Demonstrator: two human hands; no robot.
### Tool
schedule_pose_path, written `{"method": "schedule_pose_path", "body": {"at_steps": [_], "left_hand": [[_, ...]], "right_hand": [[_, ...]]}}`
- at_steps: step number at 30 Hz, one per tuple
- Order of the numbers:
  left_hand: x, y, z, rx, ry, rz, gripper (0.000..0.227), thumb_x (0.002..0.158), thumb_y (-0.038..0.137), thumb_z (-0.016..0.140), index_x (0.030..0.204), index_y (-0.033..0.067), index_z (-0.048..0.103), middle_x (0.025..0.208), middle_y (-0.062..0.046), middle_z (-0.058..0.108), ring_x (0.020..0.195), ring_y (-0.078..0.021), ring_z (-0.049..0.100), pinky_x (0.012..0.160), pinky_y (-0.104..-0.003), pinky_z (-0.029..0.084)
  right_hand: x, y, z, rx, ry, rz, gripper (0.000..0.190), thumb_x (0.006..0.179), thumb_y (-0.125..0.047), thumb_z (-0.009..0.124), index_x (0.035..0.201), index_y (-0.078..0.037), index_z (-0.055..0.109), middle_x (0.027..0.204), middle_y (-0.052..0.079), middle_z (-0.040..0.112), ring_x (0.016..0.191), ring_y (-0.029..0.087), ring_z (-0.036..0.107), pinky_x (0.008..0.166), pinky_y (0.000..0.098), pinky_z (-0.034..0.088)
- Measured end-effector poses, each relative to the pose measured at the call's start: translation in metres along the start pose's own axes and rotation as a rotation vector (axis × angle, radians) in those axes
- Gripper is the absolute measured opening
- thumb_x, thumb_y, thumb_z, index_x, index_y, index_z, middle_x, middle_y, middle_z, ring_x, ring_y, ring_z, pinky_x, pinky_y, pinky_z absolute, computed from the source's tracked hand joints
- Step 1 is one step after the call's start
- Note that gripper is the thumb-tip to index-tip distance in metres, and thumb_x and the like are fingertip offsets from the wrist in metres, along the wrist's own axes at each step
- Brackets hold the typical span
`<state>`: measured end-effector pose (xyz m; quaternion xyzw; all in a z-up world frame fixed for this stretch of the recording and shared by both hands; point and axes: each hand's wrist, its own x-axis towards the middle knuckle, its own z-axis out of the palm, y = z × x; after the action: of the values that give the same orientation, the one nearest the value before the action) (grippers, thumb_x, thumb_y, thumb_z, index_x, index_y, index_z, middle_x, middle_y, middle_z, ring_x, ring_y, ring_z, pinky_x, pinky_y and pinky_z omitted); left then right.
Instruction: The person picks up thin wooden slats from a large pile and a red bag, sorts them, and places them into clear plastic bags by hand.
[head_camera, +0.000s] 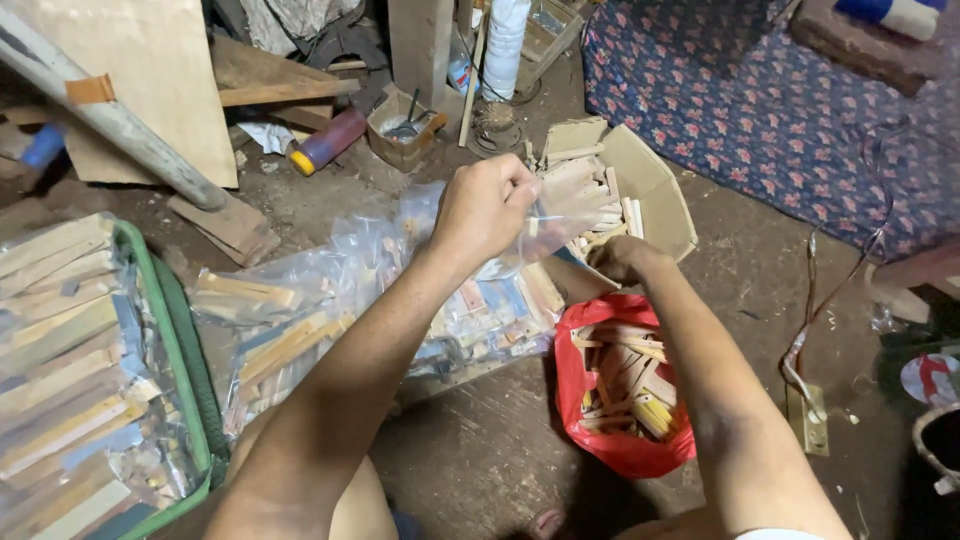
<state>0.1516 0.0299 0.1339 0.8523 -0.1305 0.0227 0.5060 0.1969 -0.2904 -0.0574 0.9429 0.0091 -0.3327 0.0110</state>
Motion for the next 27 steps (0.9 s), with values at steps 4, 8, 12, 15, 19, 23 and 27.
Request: {"method": "schedule_pose_path", "body": {"at_steps": [4,8,12,15,19,23,27], "left_hand": [[0.002,0.000,0.002,0.000,-0.006,0.015,0.007,0.085,0.021,0.071,0.087,0.0208,0.078,0.049,-0.005,0.053,0.056,-0.0271,0.065,0.058,-0.041,0.052],[0.000,0.000,0.002,0.002,-0.008,0.036,0.007,0.086,0.021,0.072,0.088,0.0216,0.079,0.048,-0.005,0.051,0.053,-0.0256,0.062,0.055,-0.040,0.050],[0.001,-0.001,0.001,0.007,0.005,0.034,0.007,0.086,0.020,0.072,0.086,0.0221,0.078,0.045,-0.001,0.048,0.050,-0.0227,0.061,0.054,-0.036,0.049],[-0.001,-0.002,0.000,-0.006,0.012,0.029,0.007,0.086,0.019,0.071,0.087,0.0210,0.078,0.044,0.000,0.046,0.048,-0.0195,0.058,0.053,-0.031,0.049],[0.003,-0.003,0.001,-0.008,0.014,0.000,0.007,0.085,0.020,0.071,0.086,0.0220,0.079,0.046,-0.002,0.049,0.050,-0.0214,0.059,0.053,-0.034,0.048],[0.003,-0.003,0.001,-0.025,0.027,0.015,0.007,0.084,0.019,0.071,0.084,0.0210,0.078,0.046,-0.003,0.050,0.051,-0.0256,0.061,0.054,-0.038,0.049],[-0.003,0.006,-0.003,-0.016,0.066,0.086,0.013,0.088,0.016,0.067,0.078,0.0087,0.072,0.054,0.002,0.057,0.044,-0.0124,0.045,0.044,-0.032,0.039]], "right_hand": [[0.012,0.008,0.008,0.053,0.154,0.189,0.036,0.078,-0.039,0.077,0.111,-0.025,0.081,0.112,0.010,0.079,0.113,0.033,0.072,0.096,0.0429,0.060],[0.026,0.012,0.027,0.041,0.298,0.219,0.030,0.080,-0.040,0.079,0.107,-0.029,0.082,0.103,0.007,0.080,0.105,0.031,0.076,0.087,0.0444,0.065],[-0.029,-0.019,-0.010,0.026,0.307,0.203,0.030,0.096,-0.018,0.055,0.112,-0.010,0.079,0.105,0.015,0.079,0.104,0.036,0.076,0.088,0.0476,0.063],[-0.040,-0.005,-0.020,1.043,0.291,0.279,0.044,0.106,-0.031,0.046,0.092,-0.001,0.075,0.078,0.012,0.074,0.060,0.027,0.066,0.057,0.0380,0.052],[-0.038,0.016,-0.040,0.440,1.123,-0.043,0.032,0.108,-0.034,0.061,0.089,-0.011,0.074,0.071,0.019,0.068,0.074,0.036,0.066,0.068,0.0490,0.053],[-0.151,-0.036,-0.120,1.131,1.454,-0.546,0.023,0.113,-0.014,0.057,0.119,0.001,0.073,0.098,0.016,0.072,0.088,0.018,0.065,0.080,0.0353,0.065],[-0.225,-0.082,-0.136,1.040,1.433,-0.697,0.030,0.117,-0.013,0.053,0.131,0.010,0.066,0.099,0.011,0.063,0.086,0.016,0.057,0.086,0.0289,0.055]]}}
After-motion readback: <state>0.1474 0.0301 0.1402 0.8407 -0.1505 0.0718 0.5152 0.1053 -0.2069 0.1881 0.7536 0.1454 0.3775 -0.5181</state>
